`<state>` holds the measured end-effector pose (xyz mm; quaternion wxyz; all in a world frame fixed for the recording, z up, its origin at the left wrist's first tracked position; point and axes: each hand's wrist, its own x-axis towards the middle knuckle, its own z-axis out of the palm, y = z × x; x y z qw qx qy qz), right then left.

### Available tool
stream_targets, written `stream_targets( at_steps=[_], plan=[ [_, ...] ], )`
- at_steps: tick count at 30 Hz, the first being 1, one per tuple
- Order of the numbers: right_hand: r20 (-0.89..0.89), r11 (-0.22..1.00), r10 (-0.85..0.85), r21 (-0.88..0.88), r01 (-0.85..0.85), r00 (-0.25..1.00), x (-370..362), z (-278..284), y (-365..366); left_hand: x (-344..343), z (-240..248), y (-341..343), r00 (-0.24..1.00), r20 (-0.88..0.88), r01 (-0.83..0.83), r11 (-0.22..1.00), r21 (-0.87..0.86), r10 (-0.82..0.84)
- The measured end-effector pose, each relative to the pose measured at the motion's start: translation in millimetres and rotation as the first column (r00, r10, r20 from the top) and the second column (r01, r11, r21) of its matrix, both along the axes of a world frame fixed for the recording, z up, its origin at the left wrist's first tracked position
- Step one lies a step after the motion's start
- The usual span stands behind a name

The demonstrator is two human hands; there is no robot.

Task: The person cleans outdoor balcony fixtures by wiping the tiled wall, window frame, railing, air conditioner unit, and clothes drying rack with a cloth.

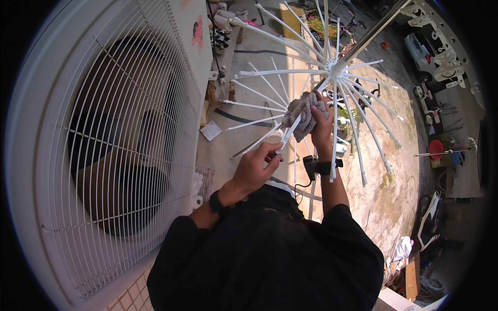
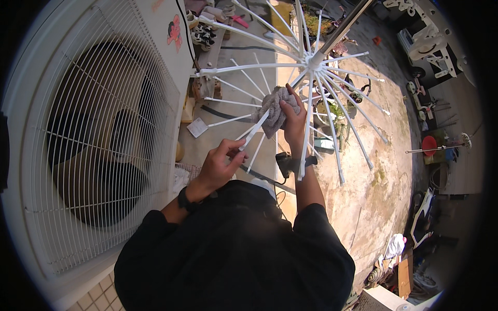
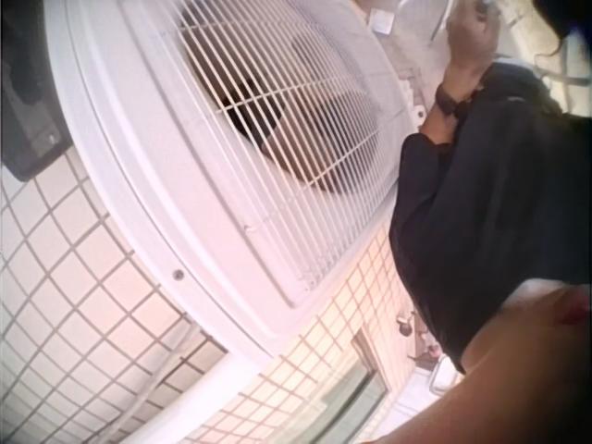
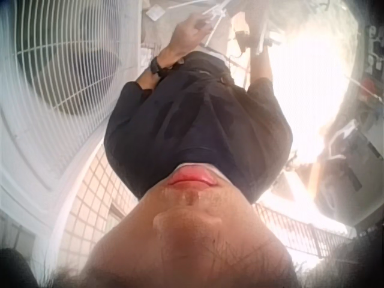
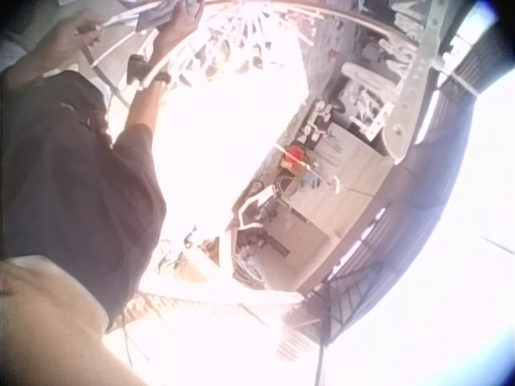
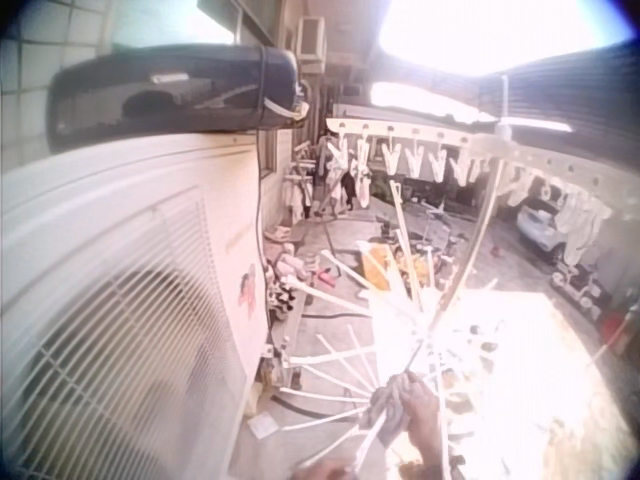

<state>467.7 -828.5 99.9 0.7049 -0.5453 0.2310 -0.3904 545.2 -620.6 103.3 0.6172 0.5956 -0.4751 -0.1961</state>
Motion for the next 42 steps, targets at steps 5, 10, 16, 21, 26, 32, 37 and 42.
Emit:
stream_targets(
  at_steps=[5,10,16,21,26,32,37,42],
  plan=[
    [-0.007,0.998,0.056,0.001,-0.056,0.998,1.7,-9.7,-1.2,-0.1,1.0,1.9,1.000,0.020,0.005,0.998,0.062,-0.006],
    [-0.152,0.923,0.375,-0.030,-0.384,0.914,-13.3,2.1,36.5,2.5,-3.5,2.2,0.996,0.052,-0.071,0.997,0.024,0.069],
    [-0.216,0.866,0.482,-0.029,-0.499,0.849,-20.3,7.7,61.1,7.5,-7.0,6.5,0.996,0.047,-0.076,0.994,0.073,0.072],
    [-0.014,0.969,0.230,0.099,-0.227,0.973,-19.3,-7.2,41.5,4.8,-5.7,5.9,0.998,0.018,-0.053,0.999,0.012,0.053],
    [-0.011,0.978,0.136,0.162,-0.132,0.991,-19.2,-5.3,11.2,1.0,-4.2,3.7,0.999,0.001,-0.032,0.999,-0.005,0.032],
    [-0.379,0.809,0.345,-0.343,-0.477,0.859,-35.7,-1.6,62.4,5.7,-7.5,5.1,0.993,-0.018,-0.116,0.989,0.096,0.118],
    [-0.092,0.873,0.379,0.364,-0.323,0.921,-69.5,-27.6,52.8,7.5,-11.2,8.6,0.995,0.015,-0.100,0.993,0.062,0.099],
    [0.139,0.823,0.009,0.562,-0.086,0.990,-97.6,-36.4,19.2,-8.3,19.8,13.1,0.970,0.155,-0.193,0.981,0.013,0.188]
  ],
)
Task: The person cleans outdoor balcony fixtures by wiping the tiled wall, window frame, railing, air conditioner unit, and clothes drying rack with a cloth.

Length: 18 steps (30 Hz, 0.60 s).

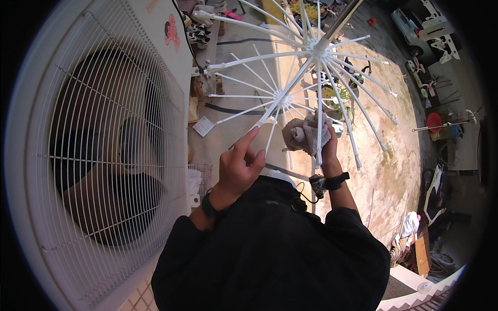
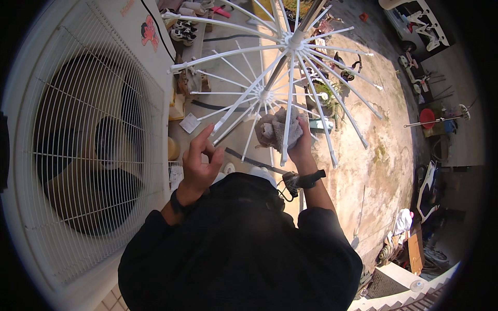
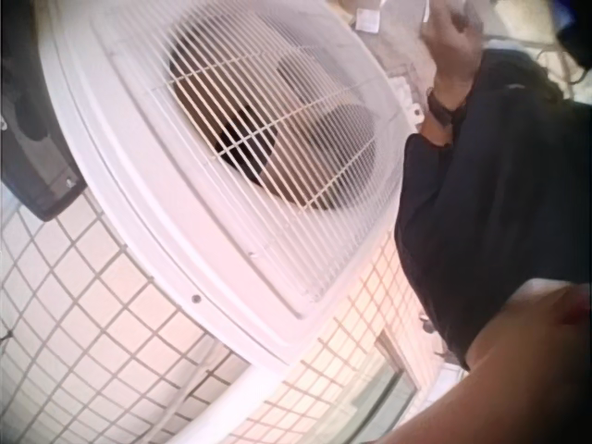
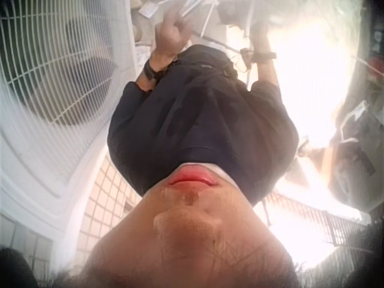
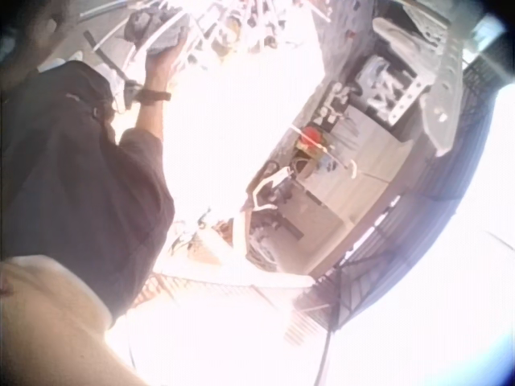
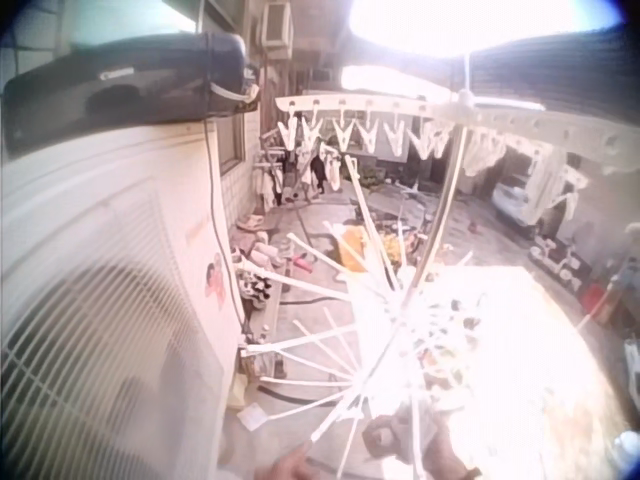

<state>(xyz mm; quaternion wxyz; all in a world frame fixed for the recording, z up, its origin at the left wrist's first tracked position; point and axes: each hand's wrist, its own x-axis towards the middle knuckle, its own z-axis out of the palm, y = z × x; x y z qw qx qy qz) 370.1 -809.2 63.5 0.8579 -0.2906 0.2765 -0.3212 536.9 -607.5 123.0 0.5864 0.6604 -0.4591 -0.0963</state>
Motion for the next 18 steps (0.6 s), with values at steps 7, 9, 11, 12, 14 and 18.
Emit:
stream_targets(
  at_steps=[7,9,11,12,14,18],
  plan=[
    [0.288,0.974,0.187,0.068,-0.214,0.939,14.1,12.0,-6.9,-42.9,30.7,-45.0,0.897,0.328,0.318,0.948,-0.010,-0.297],
    [0.393,0.958,0.236,0.058,-0.281,0.889,27.0,12.4,-4.7,-40.7,15.6,-54.4,0.892,0.272,0.369,0.929,0.029,-0.362],
    [0.319,0.951,0.255,0.088,-0.297,0.913,25.0,1.9,-4.9,-41.5,13.3,-52.6,0.903,0.228,0.368,0.929,0.029,-0.365],
    [0.313,0.948,0.264,0.091,-0.305,0.913,23.3,-7.1,-7.9,-40.9,12.5,-51.7,0.912,0.181,0.368,0.929,0.036,-0.368],
    [0.376,0.913,0.340,0.086,-0.398,0.862,21.7,-17.7,-7.9,-38.4,10.0,-50.4,0.916,0.211,0.347,0.938,0.020,-0.343],
    [0.159,0.950,0.298,0.042,-0.308,0.941,26.0,0.6,1.1,-36.0,3.1,-47.4,0.913,0.197,0.352,0.934,0.058,-0.357]
  ],
)
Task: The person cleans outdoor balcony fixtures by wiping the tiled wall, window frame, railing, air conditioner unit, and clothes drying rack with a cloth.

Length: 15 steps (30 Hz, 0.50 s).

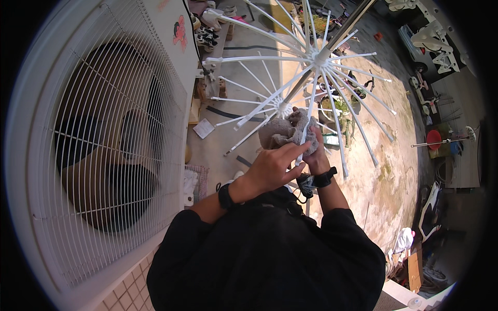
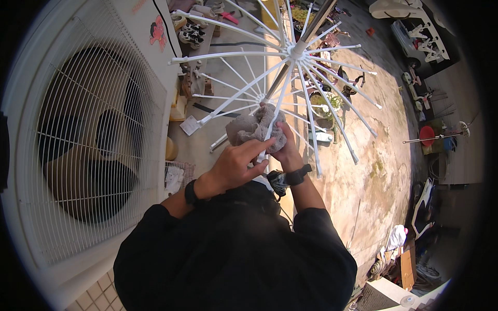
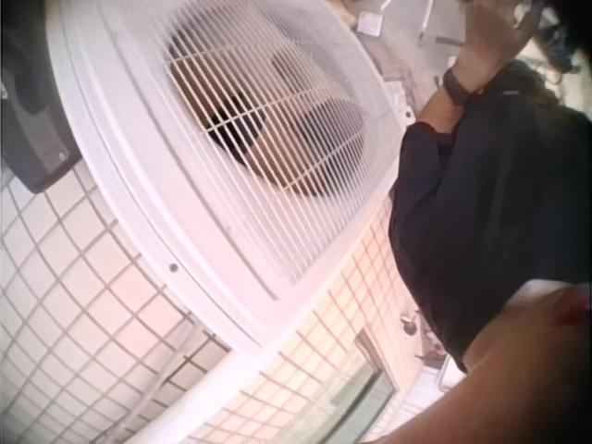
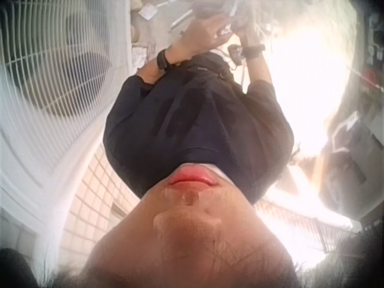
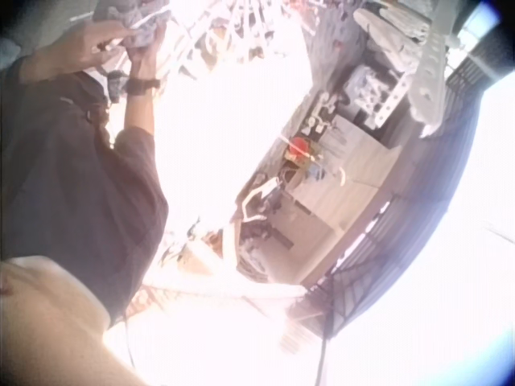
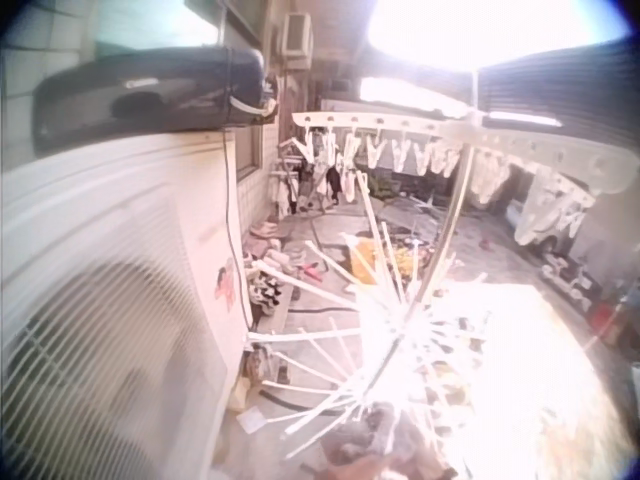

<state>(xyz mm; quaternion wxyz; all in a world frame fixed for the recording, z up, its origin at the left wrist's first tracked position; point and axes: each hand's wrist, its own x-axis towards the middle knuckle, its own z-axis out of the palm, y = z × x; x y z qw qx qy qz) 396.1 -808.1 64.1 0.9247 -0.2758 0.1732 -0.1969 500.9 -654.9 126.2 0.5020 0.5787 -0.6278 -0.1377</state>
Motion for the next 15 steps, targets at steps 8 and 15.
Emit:
stream_targets(
  at_steps=[8,15],
  plan=[
    [0.104,0.996,-0.044,-0.067,0.051,0.994,36.6,40.4,-19.8,4.0,7.2,-7.6,0.999,-0.008,-0.043,0.991,-0.126,0.042],
    [-0.003,0.977,-0.210,-0.044,0.209,0.978,51.3,24.7,-56.8,4.6,5.5,-4.4,1.000,0.013,-0.027,0.997,-0.078,0.028]
  ],
)
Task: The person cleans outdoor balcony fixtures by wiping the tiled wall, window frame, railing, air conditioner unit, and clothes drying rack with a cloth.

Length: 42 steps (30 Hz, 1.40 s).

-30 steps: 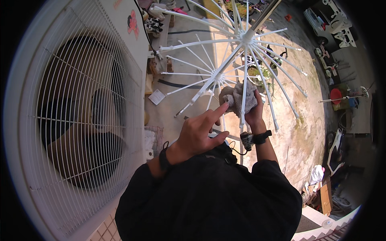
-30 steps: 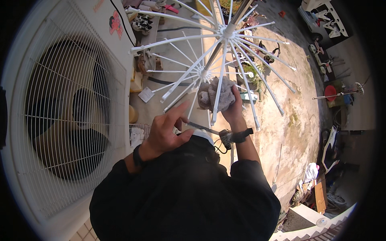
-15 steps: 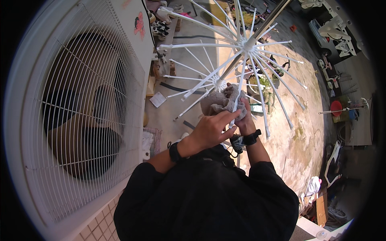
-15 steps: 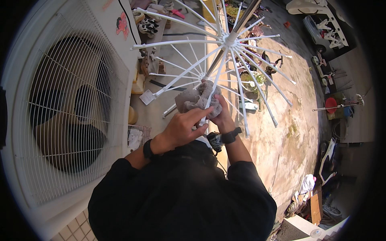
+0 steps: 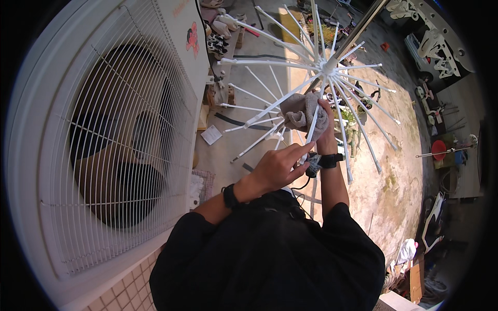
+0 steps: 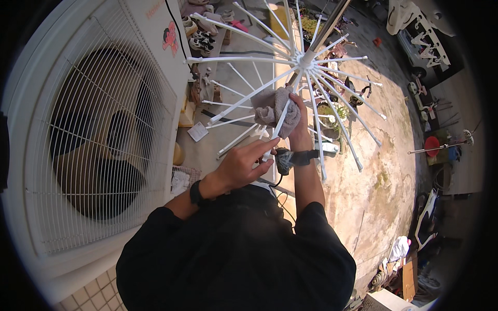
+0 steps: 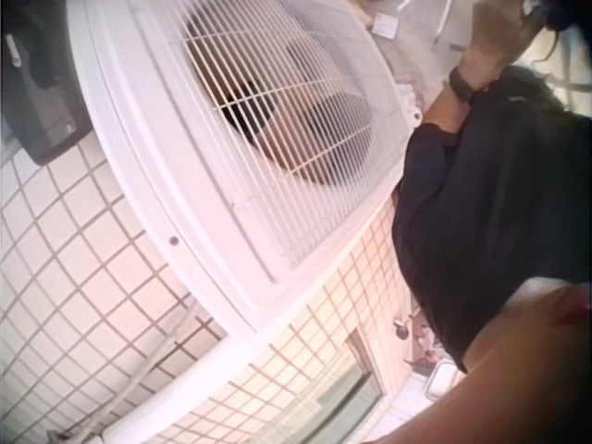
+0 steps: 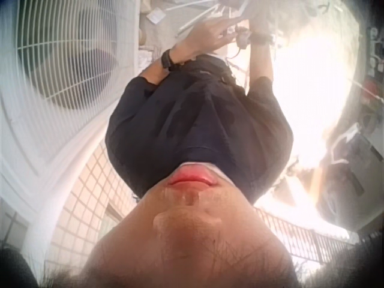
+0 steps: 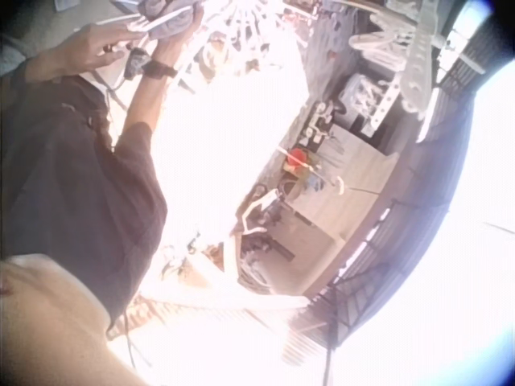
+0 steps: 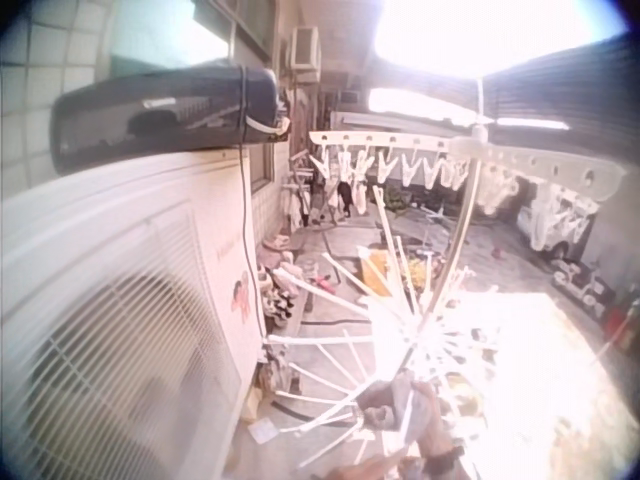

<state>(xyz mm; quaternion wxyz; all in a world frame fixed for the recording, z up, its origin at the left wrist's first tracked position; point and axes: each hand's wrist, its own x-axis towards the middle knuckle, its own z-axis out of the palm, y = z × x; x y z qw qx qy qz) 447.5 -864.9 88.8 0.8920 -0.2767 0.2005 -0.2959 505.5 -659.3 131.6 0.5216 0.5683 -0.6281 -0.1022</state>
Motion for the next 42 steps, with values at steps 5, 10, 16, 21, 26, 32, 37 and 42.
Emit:
stream_targets(
  at_steps=[5,10,16,21,26,32,37,42],
  plan=[
    [-0.047,0.997,0.012,0.082,-0.008,0.999,-0.5,6.2,16.0,4.9,-0.9,2.8,0.999,0.007,0.043,0.994,0.100,-0.044],
    [-0.229,0.977,0.167,-0.092,-0.192,0.959,-25.9,9.4,47.2,9.6,-6.8,3.1,0.999,0.032,-0.004,1.000,0.024,0.003],
    [-0.220,0.979,0.200,-0.003,-0.205,0.955,-39.0,23.7,67.2,9.0,-6.0,7.6,0.998,0.016,0.056,0.988,0.141,-0.059],
    [-0.069,0.975,0.111,0.201,-0.095,0.991,-43.5,-5.3,20.9,3.1,-11.4,6.4,0.991,0.045,0.122,0.986,0.117,-0.128],
    [-0.124,0.984,0.121,0.149,-0.102,0.985,-23.1,1.4,33.2,2.9,-12.8,7.2,0.995,-0.021,0.095,0.991,0.090,-0.093],
    [-0.323,0.970,0.192,-0.078,-0.229,0.927,-48.1,17.8,84.8,12.6,-14.7,12.0,0.996,-0.033,0.093,0.978,0.188,-0.089],
    [-0.221,0.977,0.213,0.069,-0.202,0.952,-74.4,0.3,75.4,14.2,-21.4,16.2,0.992,-0.093,0.100,0.982,0.160,-0.086],
    [-0.160,0.978,0.031,0.210,0.003,0.987,-112.0,-28.4,47.9,21.0,-22.6,27.2,0.944,-0.331,0.060,0.982,0.180,0.003]
  ],
)
